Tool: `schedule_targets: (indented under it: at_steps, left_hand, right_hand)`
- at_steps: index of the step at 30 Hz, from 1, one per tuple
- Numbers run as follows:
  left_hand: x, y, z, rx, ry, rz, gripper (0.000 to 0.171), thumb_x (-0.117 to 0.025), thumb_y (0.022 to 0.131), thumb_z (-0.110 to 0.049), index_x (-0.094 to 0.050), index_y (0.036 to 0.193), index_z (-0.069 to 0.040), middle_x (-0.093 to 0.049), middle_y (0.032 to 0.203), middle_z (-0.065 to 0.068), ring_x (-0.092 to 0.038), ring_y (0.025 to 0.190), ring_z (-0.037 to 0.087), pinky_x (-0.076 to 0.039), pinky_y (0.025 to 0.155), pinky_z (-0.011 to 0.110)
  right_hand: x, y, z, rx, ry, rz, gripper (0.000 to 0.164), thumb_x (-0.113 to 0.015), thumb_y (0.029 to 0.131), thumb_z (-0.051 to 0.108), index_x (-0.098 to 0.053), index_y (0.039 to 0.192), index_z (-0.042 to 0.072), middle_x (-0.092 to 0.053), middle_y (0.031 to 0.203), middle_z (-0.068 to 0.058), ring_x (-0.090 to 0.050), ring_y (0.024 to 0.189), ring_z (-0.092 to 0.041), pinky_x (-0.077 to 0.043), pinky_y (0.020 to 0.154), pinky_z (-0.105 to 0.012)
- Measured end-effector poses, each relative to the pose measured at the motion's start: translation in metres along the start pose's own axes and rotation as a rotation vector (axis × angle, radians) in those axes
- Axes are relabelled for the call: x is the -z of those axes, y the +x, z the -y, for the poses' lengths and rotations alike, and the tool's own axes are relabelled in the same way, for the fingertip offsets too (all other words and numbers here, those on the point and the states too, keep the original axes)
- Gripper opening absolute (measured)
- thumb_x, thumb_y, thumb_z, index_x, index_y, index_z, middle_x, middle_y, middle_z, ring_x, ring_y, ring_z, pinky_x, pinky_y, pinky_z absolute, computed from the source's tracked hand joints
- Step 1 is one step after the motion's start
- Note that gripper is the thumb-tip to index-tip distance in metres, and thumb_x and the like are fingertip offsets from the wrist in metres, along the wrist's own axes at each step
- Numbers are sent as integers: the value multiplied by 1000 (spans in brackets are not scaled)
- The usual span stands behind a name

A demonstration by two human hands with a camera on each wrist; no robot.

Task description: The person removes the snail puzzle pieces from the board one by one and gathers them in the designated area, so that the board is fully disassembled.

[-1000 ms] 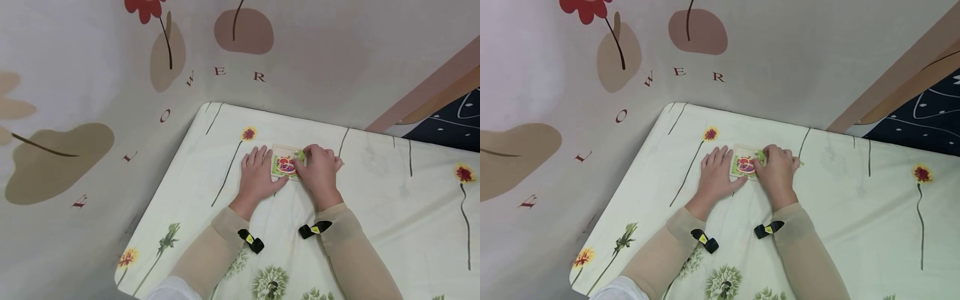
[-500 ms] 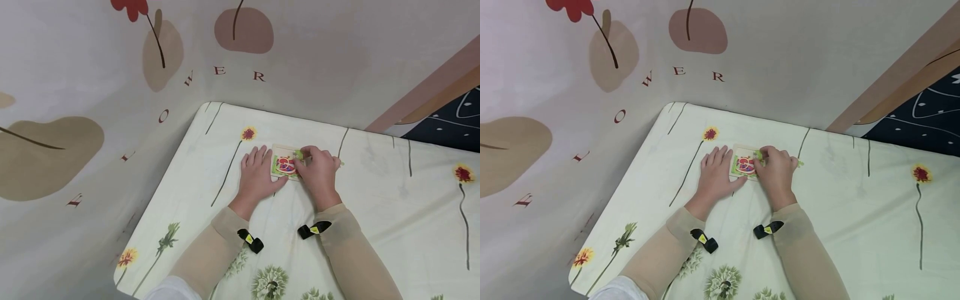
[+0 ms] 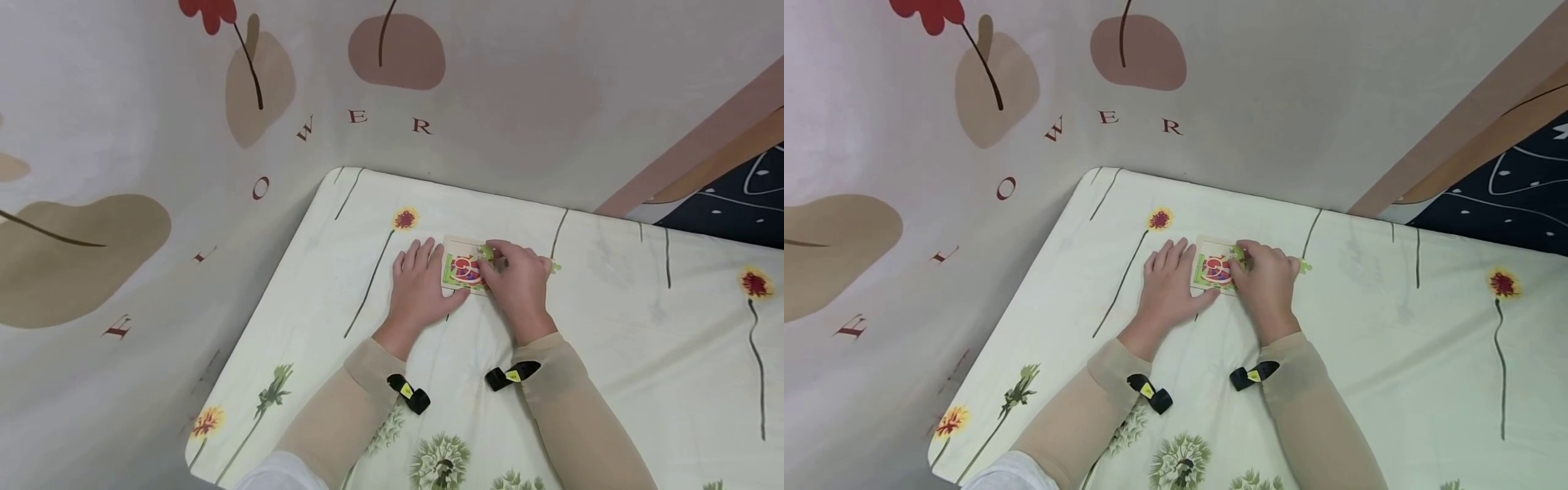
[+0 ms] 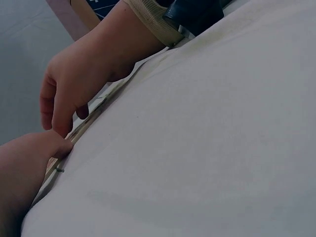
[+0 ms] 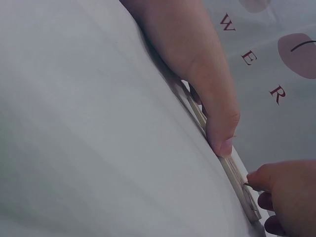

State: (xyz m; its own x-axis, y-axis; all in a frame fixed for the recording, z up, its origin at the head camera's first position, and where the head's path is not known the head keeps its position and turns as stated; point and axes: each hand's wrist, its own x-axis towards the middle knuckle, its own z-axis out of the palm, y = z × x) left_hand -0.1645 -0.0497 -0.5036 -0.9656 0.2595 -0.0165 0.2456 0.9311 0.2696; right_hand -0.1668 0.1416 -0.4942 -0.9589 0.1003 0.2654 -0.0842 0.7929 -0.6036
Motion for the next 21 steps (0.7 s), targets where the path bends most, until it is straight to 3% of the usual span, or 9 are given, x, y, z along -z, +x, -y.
schedule_targets:
  at_steps: [7, 14, 21]
  left_hand:
    - [-1, 0, -1, -7, 2, -11, 99, -61, 91, -75, -37, 166, -13, -29, 173, 8, -17, 161, 31, -14, 127, 54]
    - [-1, -1, 0, -2, -1, -4, 100, -60, 92, -75, -36, 167, -14, -28, 173, 8, -16, 161, 31, -13, 127, 55]
    - [-3, 0, 1, -5, -1, -8, 100, -61, 92, -75, -36, 167, -13, -28, 173, 8, -17, 161, 31, -14, 127, 55]
  right_hand:
    - [1, -1, -2, 23, -14, 12, 29, -85, 92, 23, -82, 118, 10, -79, 111, -11, -67, 104, -35, -34, 93, -60]
    - [-3, -3, -4, 69, 40, -19, 36, -88, 88, 24, -82, 120, 10, -81, 109, -9, -63, 97, -34, -32, 88, -60]
    - [-2, -6, -10, 73, 65, -35, 35, -89, 87, 19, -82, 120, 8, -80, 109, -11, -64, 98, -34, -33, 92, -59]
